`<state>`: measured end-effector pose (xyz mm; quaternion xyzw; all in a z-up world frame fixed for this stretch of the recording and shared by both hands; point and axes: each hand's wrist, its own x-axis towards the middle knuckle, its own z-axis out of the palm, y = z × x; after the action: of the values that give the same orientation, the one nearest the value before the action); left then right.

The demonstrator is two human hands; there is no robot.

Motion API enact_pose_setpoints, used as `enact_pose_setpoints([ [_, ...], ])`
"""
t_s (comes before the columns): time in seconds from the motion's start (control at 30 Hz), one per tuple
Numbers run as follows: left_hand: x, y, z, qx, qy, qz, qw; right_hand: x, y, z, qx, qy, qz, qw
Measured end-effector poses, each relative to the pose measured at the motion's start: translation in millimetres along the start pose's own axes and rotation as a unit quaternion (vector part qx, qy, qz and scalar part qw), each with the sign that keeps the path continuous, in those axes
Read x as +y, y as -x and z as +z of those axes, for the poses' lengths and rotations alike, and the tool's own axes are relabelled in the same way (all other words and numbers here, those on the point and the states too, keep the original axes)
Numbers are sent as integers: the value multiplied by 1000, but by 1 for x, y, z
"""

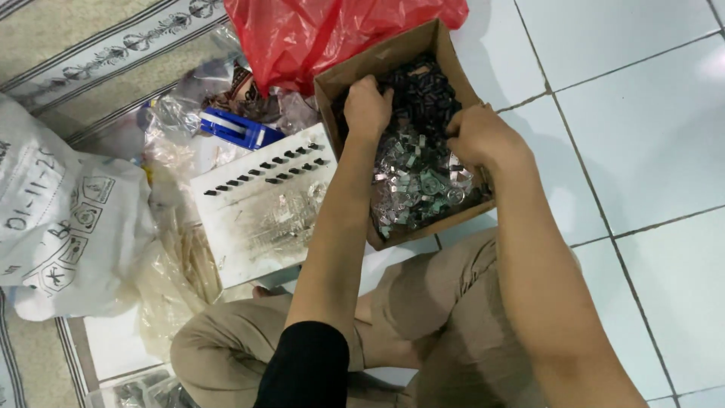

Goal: Placing small black components into a white template tray

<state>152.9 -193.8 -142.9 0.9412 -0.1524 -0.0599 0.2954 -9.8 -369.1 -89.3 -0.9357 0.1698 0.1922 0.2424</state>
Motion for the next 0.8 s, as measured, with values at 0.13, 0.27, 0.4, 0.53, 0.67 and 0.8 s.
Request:
enact_pose_setpoints([
  [0.13,6,5,-4,-19,-25,-2,1000,-43,-5,-9,14,-79,24,997],
  [0.27,-22,-16,28,-2,27,-21,999,-53,-43,24,55,-83,-8,995],
  [0.4,-27,-12,30,-9,15,-42,999,-58,-52,48,81,6,-48,996],
  [0.53,-23,1,23,-19,47,-52,997,-45,-58,71,111,27,-91,989],
  [0.67,-5,23,-2,-70,180,-81,978,-48,-54,78,181,55,-144,971],
  [0.8,15,52,-35,-49,261,-62,962,-47,-62,97,246,185,-135,942],
])
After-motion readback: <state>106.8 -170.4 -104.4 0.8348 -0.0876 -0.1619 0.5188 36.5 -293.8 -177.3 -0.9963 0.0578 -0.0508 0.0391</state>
